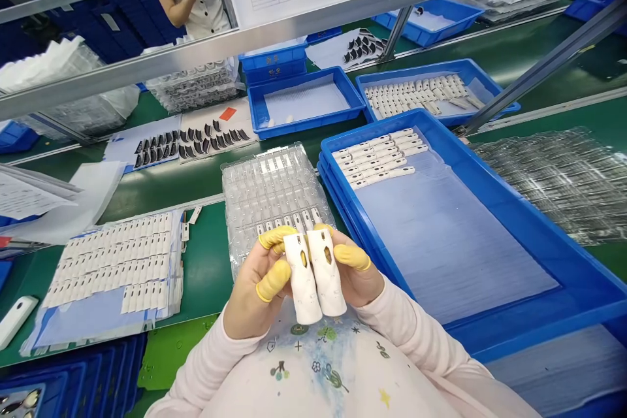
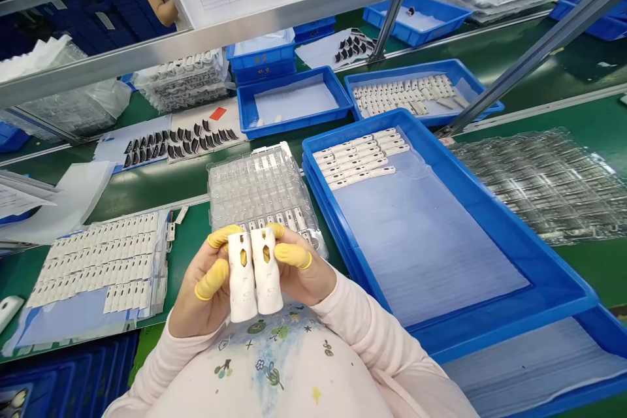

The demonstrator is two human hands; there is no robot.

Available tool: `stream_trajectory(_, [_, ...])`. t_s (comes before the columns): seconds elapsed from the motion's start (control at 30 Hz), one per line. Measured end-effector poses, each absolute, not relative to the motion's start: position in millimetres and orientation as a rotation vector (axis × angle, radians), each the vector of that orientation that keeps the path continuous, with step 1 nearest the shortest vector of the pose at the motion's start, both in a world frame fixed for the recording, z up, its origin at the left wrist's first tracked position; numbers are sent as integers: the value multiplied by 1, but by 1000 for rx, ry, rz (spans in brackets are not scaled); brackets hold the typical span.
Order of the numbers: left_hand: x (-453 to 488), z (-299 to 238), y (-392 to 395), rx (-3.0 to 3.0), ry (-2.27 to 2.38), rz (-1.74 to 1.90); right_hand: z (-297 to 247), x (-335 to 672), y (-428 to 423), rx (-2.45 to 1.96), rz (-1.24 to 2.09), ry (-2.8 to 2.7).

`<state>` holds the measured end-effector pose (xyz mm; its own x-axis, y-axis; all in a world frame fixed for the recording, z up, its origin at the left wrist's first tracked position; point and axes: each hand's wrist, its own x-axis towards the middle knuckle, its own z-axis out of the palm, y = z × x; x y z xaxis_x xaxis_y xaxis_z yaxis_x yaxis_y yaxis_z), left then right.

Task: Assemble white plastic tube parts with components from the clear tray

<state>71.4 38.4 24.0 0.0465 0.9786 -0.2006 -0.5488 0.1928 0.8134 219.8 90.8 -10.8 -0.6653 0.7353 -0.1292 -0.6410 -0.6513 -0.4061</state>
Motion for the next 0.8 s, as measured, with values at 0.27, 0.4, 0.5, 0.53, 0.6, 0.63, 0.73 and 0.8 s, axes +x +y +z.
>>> stream_trajectory(0.27, [72, 27, 48, 449, 803, 1248, -1, 212, 100, -372, 2372, -420])
stream_trajectory(0.4, [73, 30, 56, 191, 731, 1273, 0, 208, 106, -373, 2424, -287])
stream_trajectory(0.5, [71, 30, 59, 87, 730, 1266, -1, 208, 109, -343, 2459, -173])
stream_trajectory(0.53, [71, 29, 60, 73, 739, 1262, -2, 210, 110, -336, 2466, -137])
stream_trajectory(0.6, [70, 27, 61, 44, 749, 1266, -3, 212, 111, -327, 2482, -85])
stream_trajectory(0.63, [69, 26, 61, 25, 746, 1270, -3, 213, 112, -323, 2492, -70])
stream_trajectory(0.73, [69, 24, 61, 0, 740, 1275, -4, 213, 113, -316, 2505, -56])
stream_trajectory(0.8, [70, 23, 60, 58, 763, 1274, -5, 211, 111, -335, 2480, -99])
